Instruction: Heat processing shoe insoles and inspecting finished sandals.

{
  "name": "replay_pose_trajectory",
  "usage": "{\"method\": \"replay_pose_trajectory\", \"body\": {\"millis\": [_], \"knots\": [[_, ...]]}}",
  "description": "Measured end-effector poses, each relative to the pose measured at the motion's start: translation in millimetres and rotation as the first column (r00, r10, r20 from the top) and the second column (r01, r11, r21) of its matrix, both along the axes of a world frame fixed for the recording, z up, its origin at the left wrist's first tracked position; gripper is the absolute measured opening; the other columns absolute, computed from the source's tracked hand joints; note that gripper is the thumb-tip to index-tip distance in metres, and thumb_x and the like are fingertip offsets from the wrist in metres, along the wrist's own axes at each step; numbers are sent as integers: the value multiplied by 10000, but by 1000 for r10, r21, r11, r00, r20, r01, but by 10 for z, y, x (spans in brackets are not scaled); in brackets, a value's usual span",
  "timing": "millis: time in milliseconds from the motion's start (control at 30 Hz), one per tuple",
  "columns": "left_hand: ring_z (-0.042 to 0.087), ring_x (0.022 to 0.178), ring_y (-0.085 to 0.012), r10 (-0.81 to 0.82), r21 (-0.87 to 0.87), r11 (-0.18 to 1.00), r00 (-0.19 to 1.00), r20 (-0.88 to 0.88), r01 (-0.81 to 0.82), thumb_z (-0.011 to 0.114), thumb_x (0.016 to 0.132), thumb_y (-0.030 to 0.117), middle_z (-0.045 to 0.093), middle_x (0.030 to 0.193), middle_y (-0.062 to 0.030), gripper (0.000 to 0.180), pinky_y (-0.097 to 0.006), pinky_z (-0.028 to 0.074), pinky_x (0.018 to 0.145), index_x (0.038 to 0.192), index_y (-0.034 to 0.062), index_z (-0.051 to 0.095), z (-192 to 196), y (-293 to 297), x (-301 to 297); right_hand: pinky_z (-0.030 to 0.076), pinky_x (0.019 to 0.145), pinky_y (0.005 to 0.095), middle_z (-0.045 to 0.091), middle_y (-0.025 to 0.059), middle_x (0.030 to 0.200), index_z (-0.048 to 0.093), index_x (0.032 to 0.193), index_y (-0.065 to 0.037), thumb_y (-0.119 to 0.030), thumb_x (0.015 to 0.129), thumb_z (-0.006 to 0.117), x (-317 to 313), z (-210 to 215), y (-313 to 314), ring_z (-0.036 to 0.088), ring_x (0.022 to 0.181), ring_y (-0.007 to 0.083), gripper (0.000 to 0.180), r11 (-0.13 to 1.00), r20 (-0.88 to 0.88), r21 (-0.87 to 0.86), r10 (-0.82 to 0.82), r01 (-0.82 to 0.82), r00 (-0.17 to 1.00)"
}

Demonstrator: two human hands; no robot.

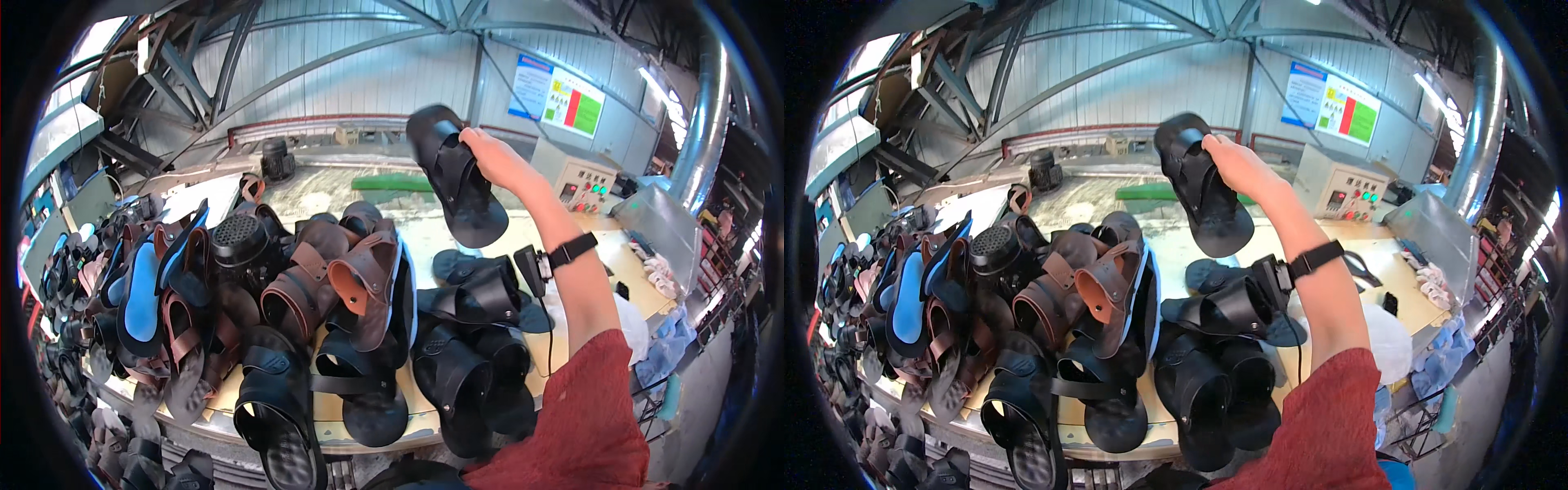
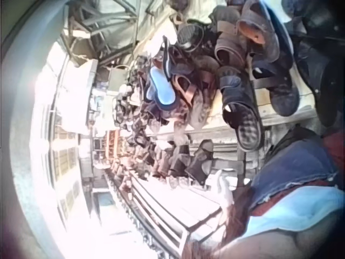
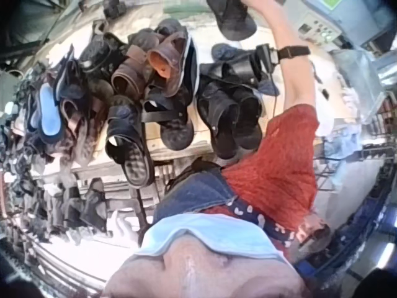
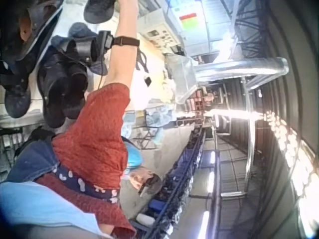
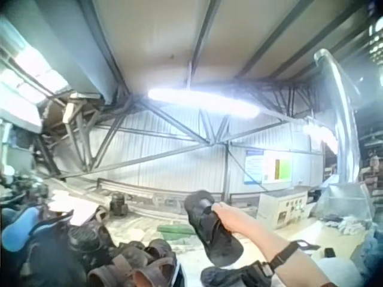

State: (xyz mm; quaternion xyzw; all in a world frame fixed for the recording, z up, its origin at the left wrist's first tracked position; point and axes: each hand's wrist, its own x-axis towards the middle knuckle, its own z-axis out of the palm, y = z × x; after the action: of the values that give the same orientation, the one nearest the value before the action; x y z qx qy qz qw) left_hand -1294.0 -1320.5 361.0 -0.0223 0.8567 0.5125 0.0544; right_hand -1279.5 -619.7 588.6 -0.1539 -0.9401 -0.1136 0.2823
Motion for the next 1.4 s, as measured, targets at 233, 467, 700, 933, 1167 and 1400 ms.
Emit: {"method": "replay_pose_trajectory", "body": {"millis": [233, 467, 700, 933, 1167, 1400], "knots": [[584, 1027, -211, -378, -464, 847, 908, -180, 261, 468, 985, 225, 614, 1151, -127, 335, -335, 470, 848, 1265, 63, 552, 492, 147, -17, 470, 770, 480, 524, 216, 1132, 448, 1155, -19, 140, 755, 448, 531, 203, -1010, 570, 953, 441, 431, 993, -197, 114, 55, -33, 979], [571, 1076, -222, -206, -154, 966, 978, 40, 210, 469, 993, 204, 600, 1212, -117, 316, -316, 436, 931, 1262, 69, 563, 401, 136, 67, 460, 803, 476, 547, 243, 1081, 451, 1136, -27, 125, 777, 440, 666, 313, -958, 564, 974, 442, 390, 998, -216, 60, 16, -3, 976], [590, 1023, -210, -191, -178, 969, 978, -87, 174, 471, 993, 210, 615, 1176, -118, 310, -311, 452, 901, 1255, 75, 569, 82, -13, 69, 453, 819, 468, 591, 262, 1011, 482, 1122, -24, 88, 811, 453, 496, 99, -388, 569, 983, 439, 331, 998, -230, -42, 44, -55, 972], [580, 964, -255, -222, -558, 830, 916, -335, -3, 477, 982, 205, 606, 1115, -139, 324, -353, 459, 881, 1267, 70, 550, 173, 204, 93, 454, 806, 477, 609, 261, 1004, 500, 1111, -32, 62, 831, 473, 276, -109, 67, 579, 979, 431, 297, 989, -133, -143, 23, -42, 991], [575, 945, -272, 32, -240, 969, 993, -111, -58, 633, 802, 88, 518, 1247, -166, 462, -347, 469, 858, 1251, 62, 530, 89, 162, 40, 455, 820, 480, 618, 250, 994, 502, 1103, -34, 54, 825, 471, -122, -421, 434, 580, 983, 426, 293, 981, -72, -185, 45, -58, 996], [587, 918, -239, -180, -656, 752, 942, -283, -54, 554, 871, 153, 617, 1083, -135, 319, -346, 460, 787, 1185, 106, 582, -201, -34, 79, 468, 813, 451, 623, 248, 996, 502, 1116, -14, 37, 798, 486, -273, -768, 667, 587, 1001, 410, 323, 964, 108, -256, 107, -77, 988]]}}
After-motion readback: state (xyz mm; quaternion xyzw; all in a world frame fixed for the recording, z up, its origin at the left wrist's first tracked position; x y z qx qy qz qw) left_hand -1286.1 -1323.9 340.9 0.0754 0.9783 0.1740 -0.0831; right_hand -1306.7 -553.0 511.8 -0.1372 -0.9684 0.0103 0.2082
